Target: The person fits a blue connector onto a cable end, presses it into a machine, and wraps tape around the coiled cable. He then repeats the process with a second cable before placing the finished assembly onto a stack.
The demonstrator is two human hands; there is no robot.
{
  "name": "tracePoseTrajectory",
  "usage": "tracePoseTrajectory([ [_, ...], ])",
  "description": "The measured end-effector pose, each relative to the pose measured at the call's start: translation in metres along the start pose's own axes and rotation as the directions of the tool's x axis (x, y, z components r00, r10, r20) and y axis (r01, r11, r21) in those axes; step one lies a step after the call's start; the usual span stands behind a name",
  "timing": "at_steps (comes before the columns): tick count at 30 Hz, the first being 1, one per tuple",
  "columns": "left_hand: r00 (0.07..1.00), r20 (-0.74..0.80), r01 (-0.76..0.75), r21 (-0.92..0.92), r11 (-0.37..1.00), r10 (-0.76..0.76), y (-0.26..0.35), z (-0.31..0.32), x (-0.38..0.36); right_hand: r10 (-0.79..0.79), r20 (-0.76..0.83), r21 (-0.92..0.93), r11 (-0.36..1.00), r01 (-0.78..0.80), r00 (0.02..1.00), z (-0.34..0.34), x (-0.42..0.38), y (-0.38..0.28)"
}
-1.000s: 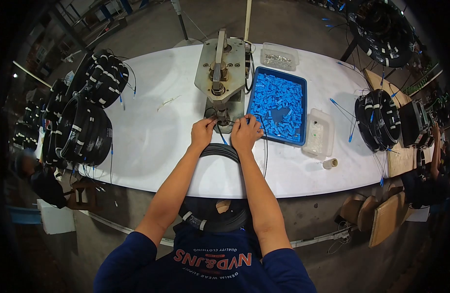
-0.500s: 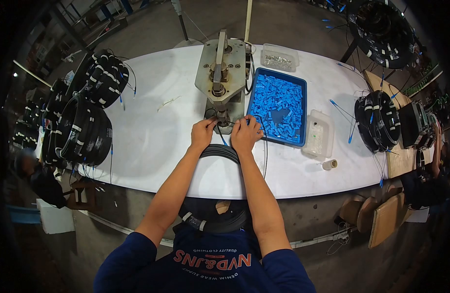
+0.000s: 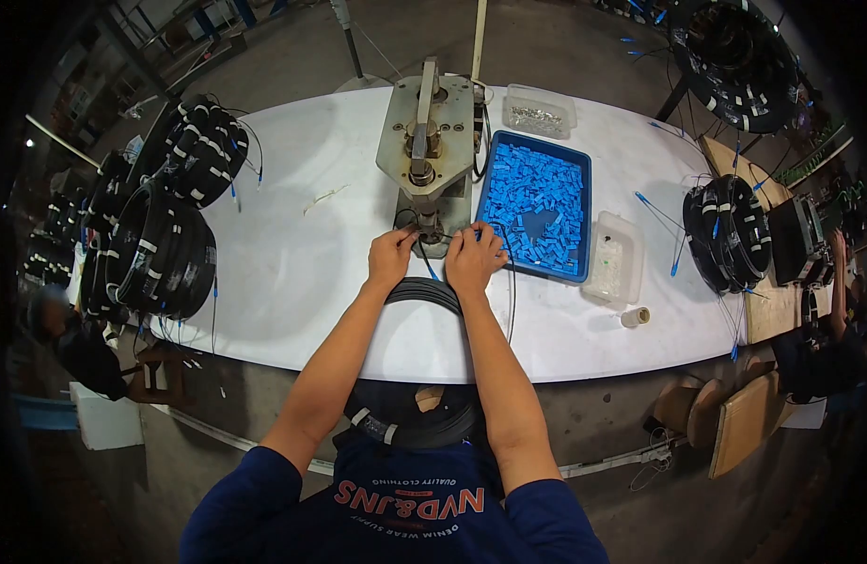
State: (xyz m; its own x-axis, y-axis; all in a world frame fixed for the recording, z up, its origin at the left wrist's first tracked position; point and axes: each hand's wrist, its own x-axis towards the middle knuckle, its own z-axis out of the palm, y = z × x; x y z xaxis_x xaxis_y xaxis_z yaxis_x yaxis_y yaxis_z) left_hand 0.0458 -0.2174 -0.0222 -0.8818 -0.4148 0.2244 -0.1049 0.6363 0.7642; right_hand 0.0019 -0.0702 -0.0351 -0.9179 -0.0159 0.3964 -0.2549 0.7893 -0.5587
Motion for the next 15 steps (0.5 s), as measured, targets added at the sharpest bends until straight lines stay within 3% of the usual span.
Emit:
tracePoseTrajectory([
  [15,1.000,-0.015,0.002,-0.001,1.000,-0.002,0.0005,0.0002,0.0000,0.001,0.008,-0.002,1.000,-0.001,1.000,-0.0023,0.0007,-0.0017],
])
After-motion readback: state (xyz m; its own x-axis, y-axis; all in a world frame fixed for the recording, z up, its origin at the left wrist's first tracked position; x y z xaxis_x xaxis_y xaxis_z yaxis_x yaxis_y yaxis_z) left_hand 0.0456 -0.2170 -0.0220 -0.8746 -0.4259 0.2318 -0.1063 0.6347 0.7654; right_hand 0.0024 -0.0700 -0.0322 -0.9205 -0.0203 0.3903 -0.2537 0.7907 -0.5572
